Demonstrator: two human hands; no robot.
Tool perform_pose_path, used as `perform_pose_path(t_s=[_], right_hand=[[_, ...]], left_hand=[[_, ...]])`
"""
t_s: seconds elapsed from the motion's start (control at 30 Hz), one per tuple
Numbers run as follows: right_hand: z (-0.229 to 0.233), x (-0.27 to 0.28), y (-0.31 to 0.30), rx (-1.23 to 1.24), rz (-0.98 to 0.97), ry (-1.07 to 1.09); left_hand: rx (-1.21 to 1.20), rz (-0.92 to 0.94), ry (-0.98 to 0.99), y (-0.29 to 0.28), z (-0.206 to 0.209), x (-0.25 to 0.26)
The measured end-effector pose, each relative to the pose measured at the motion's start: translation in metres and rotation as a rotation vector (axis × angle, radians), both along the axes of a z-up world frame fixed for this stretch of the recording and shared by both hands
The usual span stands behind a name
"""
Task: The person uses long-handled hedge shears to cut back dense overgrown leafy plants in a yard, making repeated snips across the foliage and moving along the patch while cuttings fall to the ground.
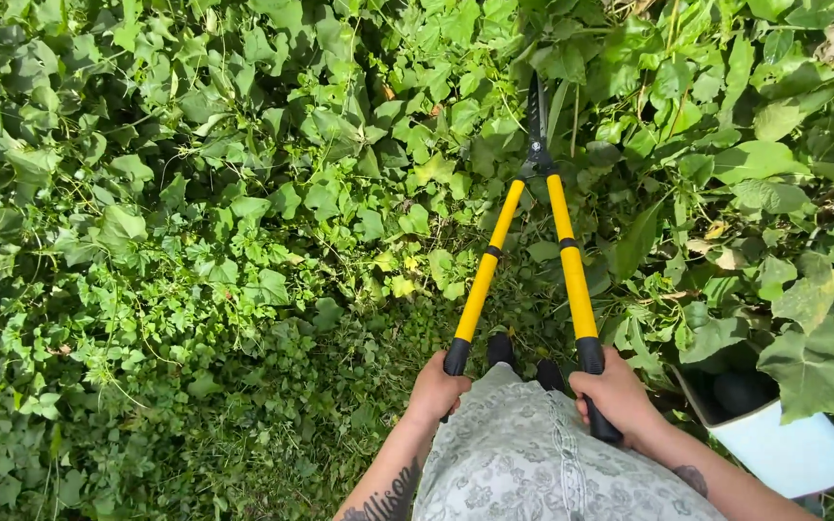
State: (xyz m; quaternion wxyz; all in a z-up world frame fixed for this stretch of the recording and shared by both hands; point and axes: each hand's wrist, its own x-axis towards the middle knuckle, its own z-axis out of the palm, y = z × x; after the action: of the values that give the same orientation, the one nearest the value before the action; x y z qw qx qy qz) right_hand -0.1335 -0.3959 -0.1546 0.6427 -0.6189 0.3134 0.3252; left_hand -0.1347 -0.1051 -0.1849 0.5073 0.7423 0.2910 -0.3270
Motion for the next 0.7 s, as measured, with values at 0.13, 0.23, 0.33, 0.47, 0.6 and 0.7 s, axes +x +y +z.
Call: perform_pose_path(t_s=[0.13,0.23,0.33,0.47,0.6,0.7], right_hand=[[-0.007,-0.002,0.015,0.003,0.028,0.092],[-0.006,-0.006,0.029,0.066,0.077,0.096],[-0.004,-0.016,0.032,0.059,0.087,0.091],[-0.023,-0.007,0.018,0.140,0.063,0.083],[-0.017,-0.005,-0.014,0.137,0.064,0.077],[-0.020,0.001,-0.035,0.104,0.051,0.127]], left_hand=[[0.112,-0.043,-0.009,0.017,0.019,-0.008],[0.213,-0.019,-0.072,0.024,0.048,-0.018],[0.397,-0.058,-0.139,0.024,0.070,-0.032],[0.414,-0.084,-0.155,0.021,0.060,-0.028],[0.163,0.008,-0.035,-0.005,0.069,-0.023],[-0.199,0.109,-0.035,-0.011,0.015,-0.021]])
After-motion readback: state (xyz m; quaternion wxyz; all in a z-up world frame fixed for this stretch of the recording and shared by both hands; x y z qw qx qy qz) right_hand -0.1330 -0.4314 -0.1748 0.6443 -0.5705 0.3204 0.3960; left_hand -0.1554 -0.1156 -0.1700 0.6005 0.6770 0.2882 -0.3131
